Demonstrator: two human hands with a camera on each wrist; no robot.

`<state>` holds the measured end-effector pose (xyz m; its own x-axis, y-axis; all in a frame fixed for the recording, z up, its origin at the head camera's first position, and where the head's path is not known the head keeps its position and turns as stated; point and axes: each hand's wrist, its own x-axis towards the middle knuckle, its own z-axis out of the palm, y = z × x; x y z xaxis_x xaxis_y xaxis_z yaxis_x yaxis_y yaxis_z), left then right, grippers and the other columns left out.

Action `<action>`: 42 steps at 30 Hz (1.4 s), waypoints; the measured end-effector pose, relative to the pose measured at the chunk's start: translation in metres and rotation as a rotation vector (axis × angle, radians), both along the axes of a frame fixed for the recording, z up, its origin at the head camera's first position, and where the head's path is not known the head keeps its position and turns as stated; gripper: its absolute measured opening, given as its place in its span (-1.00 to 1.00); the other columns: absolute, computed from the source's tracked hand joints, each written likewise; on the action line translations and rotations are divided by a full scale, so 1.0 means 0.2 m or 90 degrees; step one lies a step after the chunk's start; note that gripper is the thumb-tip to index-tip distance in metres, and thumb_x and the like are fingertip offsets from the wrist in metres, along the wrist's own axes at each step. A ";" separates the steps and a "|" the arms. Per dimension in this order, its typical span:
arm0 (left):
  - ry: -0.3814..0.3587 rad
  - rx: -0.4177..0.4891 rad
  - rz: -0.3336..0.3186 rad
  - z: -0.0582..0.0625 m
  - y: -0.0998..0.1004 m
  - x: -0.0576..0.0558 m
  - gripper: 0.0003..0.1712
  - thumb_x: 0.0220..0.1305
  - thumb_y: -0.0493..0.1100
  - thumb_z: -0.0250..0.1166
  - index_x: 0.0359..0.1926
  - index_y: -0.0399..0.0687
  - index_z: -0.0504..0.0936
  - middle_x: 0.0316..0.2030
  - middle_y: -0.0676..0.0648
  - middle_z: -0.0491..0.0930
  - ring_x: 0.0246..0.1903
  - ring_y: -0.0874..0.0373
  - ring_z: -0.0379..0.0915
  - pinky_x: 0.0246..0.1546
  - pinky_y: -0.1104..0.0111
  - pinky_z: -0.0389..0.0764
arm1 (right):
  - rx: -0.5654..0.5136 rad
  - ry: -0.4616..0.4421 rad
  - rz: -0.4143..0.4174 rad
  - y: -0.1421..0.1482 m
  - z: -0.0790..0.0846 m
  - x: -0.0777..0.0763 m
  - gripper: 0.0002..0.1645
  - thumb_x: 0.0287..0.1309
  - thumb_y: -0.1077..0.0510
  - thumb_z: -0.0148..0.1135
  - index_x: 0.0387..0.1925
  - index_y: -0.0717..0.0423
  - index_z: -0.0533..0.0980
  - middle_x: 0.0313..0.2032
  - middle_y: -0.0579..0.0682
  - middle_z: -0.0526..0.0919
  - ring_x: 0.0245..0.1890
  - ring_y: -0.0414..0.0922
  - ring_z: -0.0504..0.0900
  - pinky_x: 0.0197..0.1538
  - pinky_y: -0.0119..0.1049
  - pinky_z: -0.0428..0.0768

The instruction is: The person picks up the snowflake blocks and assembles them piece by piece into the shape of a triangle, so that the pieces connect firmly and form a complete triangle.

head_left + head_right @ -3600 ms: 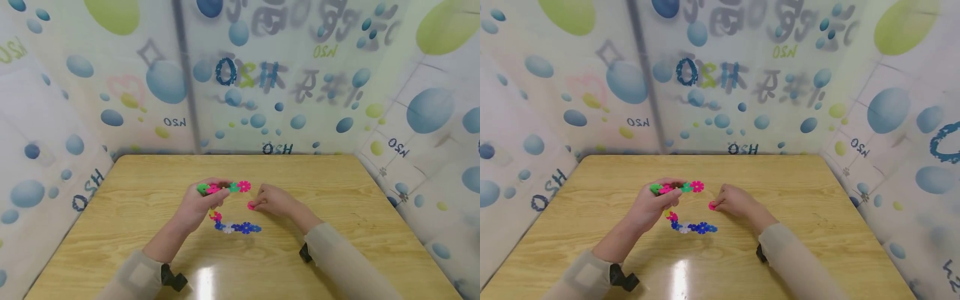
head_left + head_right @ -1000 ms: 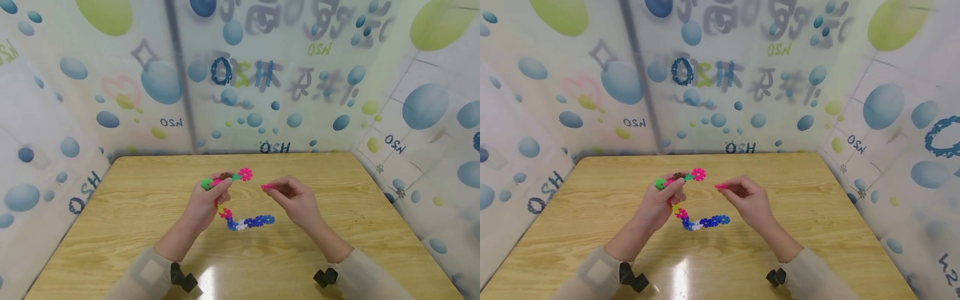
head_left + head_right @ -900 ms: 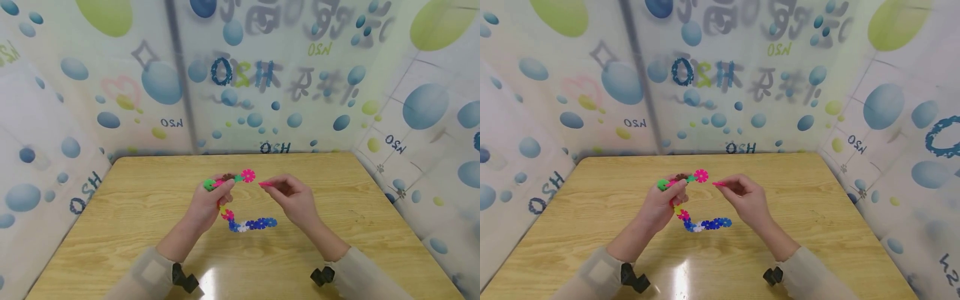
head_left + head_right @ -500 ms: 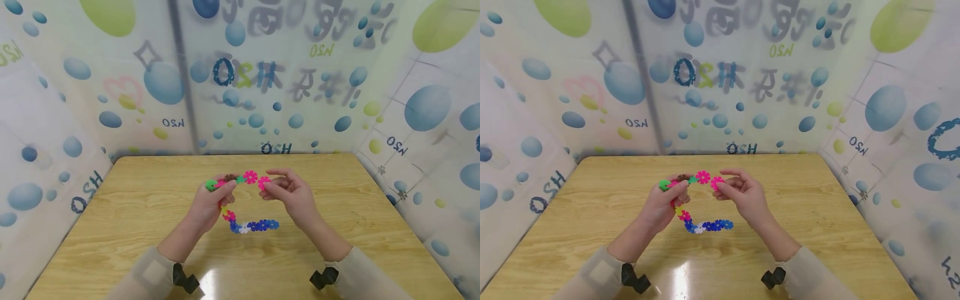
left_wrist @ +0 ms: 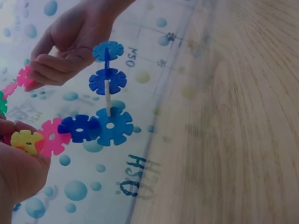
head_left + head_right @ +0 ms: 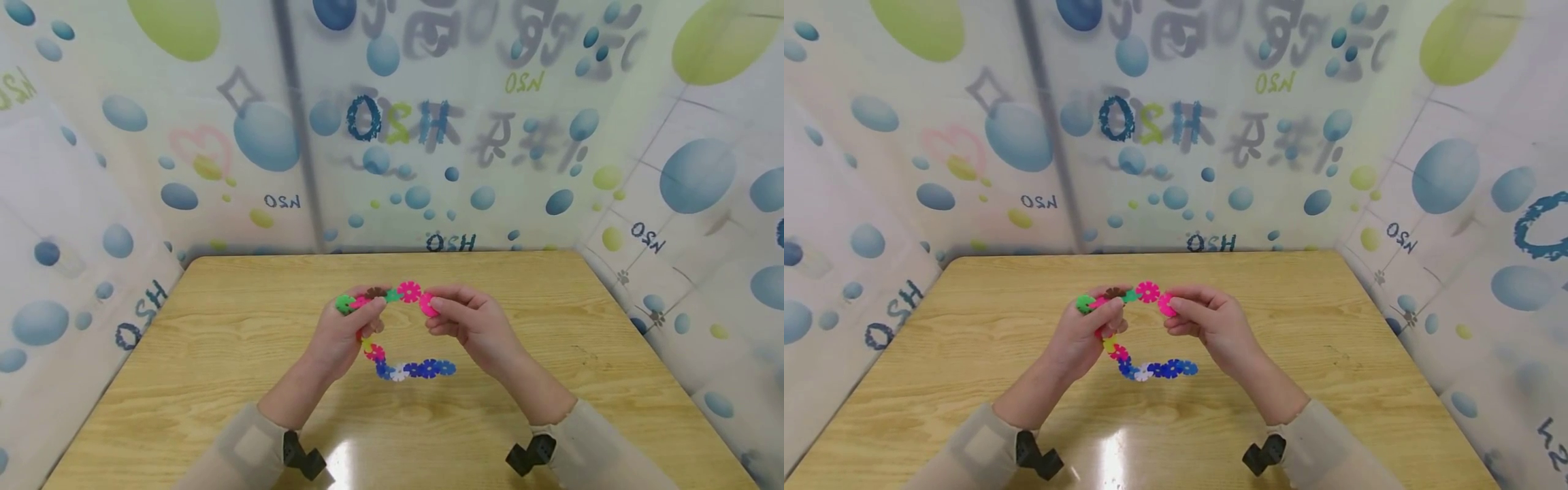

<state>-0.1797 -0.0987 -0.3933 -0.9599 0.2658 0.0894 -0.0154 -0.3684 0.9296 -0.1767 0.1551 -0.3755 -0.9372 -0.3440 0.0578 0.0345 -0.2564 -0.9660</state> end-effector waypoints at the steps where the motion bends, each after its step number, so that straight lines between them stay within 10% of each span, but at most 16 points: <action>1: 0.001 0.001 -0.001 0.00 0.00 0.00 -0.81 0.61 -0.26 0.24 0.02 0.05 0.75 -0.54 0.18 0.47 -0.50 0.28 0.28 -0.22 0.40 0.53 | -0.001 0.000 0.001 0.00 0.00 0.00 -0.77 0.62 0.22 0.23 0.05 -0.06 0.76 -0.29 -0.11 0.84 -0.28 -0.25 0.85 -0.04 -0.34 0.84; 42: 0.050 -0.033 0.016 -0.03 0.03 0.00 -0.74 0.59 -0.22 0.21 0.07 0.12 0.79 -0.06 0.09 0.68 -0.12 0.17 0.54 0.00 0.44 0.64 | -0.050 -0.109 0.043 0.01 0.03 0.00 -0.71 0.66 0.21 0.15 -0.03 -0.07 0.79 -0.37 -0.13 0.84 -0.35 -0.30 0.82 -0.10 -0.44 0.81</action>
<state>-0.1788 -0.0935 -0.3984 -0.9568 0.2485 0.1511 0.0665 -0.3187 0.9455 -0.1777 0.1563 -0.3695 -0.9108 -0.4065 -0.0717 0.2164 -0.3226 -0.9215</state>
